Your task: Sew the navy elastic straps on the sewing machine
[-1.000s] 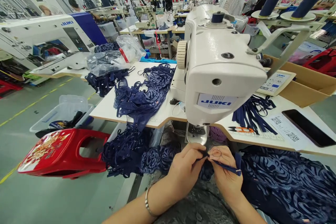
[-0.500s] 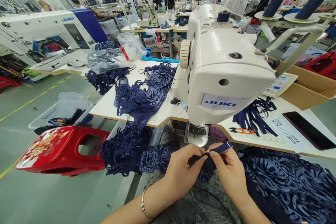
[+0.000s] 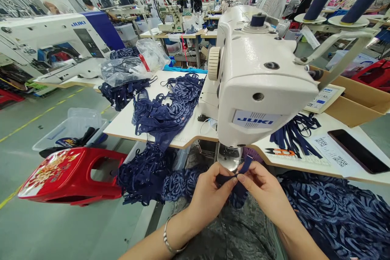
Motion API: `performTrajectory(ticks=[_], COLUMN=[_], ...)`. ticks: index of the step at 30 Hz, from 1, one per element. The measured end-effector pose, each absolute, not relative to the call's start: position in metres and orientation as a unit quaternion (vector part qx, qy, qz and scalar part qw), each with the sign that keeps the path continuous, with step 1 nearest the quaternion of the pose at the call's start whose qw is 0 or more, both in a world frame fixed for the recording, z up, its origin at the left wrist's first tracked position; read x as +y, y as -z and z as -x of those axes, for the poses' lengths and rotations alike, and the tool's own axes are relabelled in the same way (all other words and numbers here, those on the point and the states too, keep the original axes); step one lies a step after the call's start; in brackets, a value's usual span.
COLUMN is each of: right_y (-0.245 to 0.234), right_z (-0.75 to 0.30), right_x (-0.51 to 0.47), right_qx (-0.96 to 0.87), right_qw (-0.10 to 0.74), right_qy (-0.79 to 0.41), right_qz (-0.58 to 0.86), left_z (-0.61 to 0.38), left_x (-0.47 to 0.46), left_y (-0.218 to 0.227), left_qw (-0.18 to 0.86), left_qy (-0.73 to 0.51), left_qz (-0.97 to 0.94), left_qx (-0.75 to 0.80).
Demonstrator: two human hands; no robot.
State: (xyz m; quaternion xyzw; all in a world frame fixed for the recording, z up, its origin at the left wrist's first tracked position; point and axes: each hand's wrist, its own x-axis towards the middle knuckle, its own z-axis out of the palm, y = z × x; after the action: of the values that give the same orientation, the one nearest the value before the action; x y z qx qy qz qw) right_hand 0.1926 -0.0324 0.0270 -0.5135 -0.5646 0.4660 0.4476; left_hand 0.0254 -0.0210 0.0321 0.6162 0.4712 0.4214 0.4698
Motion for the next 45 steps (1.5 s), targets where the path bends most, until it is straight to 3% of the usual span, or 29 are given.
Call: performTrajectory(ticks=[7,13,17,20,24,31,39,42,45], right_y=[-0.017,0.001,0.006,0.006,-0.001,-0.007,-0.009,-0.014,-0.015], right_z=[-0.191,-0.191,-0.191,-0.191,-0.189,-0.181,-0.175,-0.177,-0.18], right_x=[-0.038,-0.041,-0.042,-0.043,-0.041,-0.028,-0.015,-0.009,-0.002], right_qx=[-0.675,-0.685,-0.687,-0.684,-0.684,-0.707,-0.695,-0.671,-0.644], right_qw=[0.47,0.531,0.541,0.541,0.531,0.433,0.382,0.377,0.4], right_qy=[-0.302,-0.275,-0.26,-0.262,-0.269,-0.23,-0.17,-0.208,-0.259], right_qz=[0.482,0.417,0.411,0.413,0.421,0.51,0.585,0.604,0.598], left_z=[-0.026,-0.024,-0.023,-0.023,-0.026,-0.032,-0.032,-0.025,-0.014], left_x=[-0.027,-0.03,-0.03,-0.028,-0.028,-0.032,-0.016,-0.013,-0.011], left_y=[-0.026,-0.025,-0.025,-0.025,-0.026,-0.014,-0.009,-0.004,-0.002], left_qw=[0.299,0.158,0.136,0.159,0.27,0.476,0.555,0.432,0.121], left_qy=[-0.475,-0.504,-0.499,-0.496,-0.499,-0.451,-0.472,-0.482,-0.481], left_qz=[-0.724,-0.783,-0.79,-0.79,-0.745,-0.565,-0.47,-0.567,-0.712], left_qx=[0.4,0.328,0.329,0.324,0.35,0.501,0.499,0.51,0.496])
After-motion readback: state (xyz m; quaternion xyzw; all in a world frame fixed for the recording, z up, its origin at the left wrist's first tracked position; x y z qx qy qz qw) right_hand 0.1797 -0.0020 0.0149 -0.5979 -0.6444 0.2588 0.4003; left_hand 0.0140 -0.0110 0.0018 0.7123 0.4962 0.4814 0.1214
